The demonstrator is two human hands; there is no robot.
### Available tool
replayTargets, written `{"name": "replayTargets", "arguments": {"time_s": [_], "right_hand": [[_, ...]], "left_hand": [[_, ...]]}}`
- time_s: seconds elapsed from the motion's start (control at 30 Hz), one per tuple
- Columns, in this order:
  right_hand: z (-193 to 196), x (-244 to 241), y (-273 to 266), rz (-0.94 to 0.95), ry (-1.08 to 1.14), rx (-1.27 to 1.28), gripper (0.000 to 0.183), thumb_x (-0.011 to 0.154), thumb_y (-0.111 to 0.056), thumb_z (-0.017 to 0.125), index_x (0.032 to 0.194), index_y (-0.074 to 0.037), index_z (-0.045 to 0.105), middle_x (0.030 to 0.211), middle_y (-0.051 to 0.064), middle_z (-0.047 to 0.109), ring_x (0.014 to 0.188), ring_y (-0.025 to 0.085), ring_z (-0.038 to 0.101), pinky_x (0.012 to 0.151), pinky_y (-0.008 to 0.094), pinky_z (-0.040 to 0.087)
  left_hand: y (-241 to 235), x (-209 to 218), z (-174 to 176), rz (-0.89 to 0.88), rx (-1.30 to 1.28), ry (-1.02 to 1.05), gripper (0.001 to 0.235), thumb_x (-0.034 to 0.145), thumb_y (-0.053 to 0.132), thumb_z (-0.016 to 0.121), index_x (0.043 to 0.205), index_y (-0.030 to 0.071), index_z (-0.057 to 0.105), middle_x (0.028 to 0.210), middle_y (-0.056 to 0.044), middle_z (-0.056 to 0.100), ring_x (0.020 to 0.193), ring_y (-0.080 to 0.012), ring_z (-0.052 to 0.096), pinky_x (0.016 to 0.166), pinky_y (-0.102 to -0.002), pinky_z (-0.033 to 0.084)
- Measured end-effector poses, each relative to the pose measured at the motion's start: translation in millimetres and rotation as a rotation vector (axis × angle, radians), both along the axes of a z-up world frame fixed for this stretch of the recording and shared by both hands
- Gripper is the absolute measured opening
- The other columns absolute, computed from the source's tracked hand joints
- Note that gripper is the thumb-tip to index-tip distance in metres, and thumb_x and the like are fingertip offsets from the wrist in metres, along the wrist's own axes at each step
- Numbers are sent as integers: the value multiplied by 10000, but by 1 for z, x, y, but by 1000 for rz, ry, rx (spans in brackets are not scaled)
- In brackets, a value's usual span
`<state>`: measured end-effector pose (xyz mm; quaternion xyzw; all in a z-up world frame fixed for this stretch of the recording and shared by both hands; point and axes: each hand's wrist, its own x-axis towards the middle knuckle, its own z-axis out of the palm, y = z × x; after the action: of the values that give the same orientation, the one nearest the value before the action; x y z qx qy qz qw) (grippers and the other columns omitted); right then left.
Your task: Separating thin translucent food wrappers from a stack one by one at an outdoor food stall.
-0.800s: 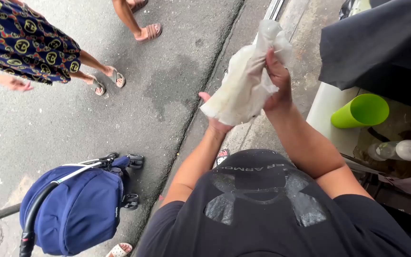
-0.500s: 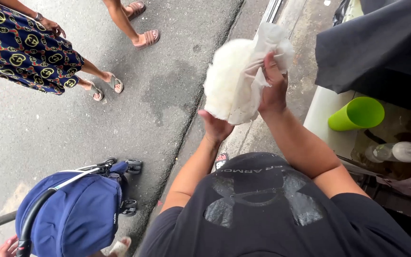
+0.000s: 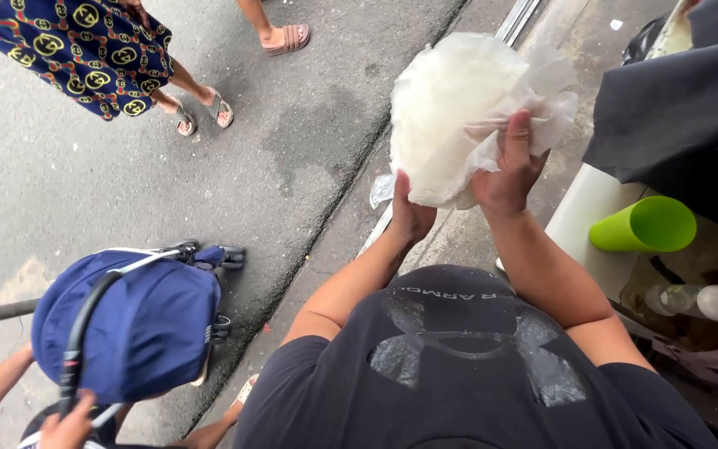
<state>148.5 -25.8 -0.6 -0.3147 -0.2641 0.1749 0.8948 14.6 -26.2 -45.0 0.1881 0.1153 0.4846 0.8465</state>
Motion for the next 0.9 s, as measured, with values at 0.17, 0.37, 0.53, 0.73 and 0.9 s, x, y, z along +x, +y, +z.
{"name": "replayTargets", "arguments": {"time_s": [0.17,0.37,0.53,0.73,0.9], "right_hand": [[6,-16,-1,4,57,-20,335,1116,-167,617,1432,-126,514,1361,119,614,1296,267,587,1132,508,488],[9,25,-1,297,348,-108,378,1054,-258,637,1377,-72,571,1390,161,619,1319,324,596,1190,571,442],[84,-18,-28,735,601,-282,929,693,-664,662,1347,-5,639,1375,201,662,1339,375,600,1198,532,439],[-22,-37,-43,614,-630,-588,1072,830,-587,788,1555,43,313,1458,259,459,1375,287,451,1167,525,323],[5,-35,-41,485,-734,-1087,596,752,-635,899,961,-95,755,870,135,714,885,242,713,817,393,543]], "left_hand": [[27,4,-51,56,-132,191,429,1000,220,704,1400,96,609,1249,-167,702,1081,-304,717,966,-480,535],[34,-12,10,194,105,393,350,970,128,753,1310,96,677,1170,-144,728,1043,-241,712,914,-460,574],[34,-16,47,302,261,545,286,957,128,764,1236,87,721,1117,-130,742,1019,-191,682,912,-453,565],[31,-25,28,469,524,830,224,903,147,809,1123,117,787,1009,-82,774,1009,-116,701,928,-393,547],[16,-16,37,404,572,805,399,850,126,856,1218,92,707,1119,-95,668,1081,-174,648,976,-408,514]]}}
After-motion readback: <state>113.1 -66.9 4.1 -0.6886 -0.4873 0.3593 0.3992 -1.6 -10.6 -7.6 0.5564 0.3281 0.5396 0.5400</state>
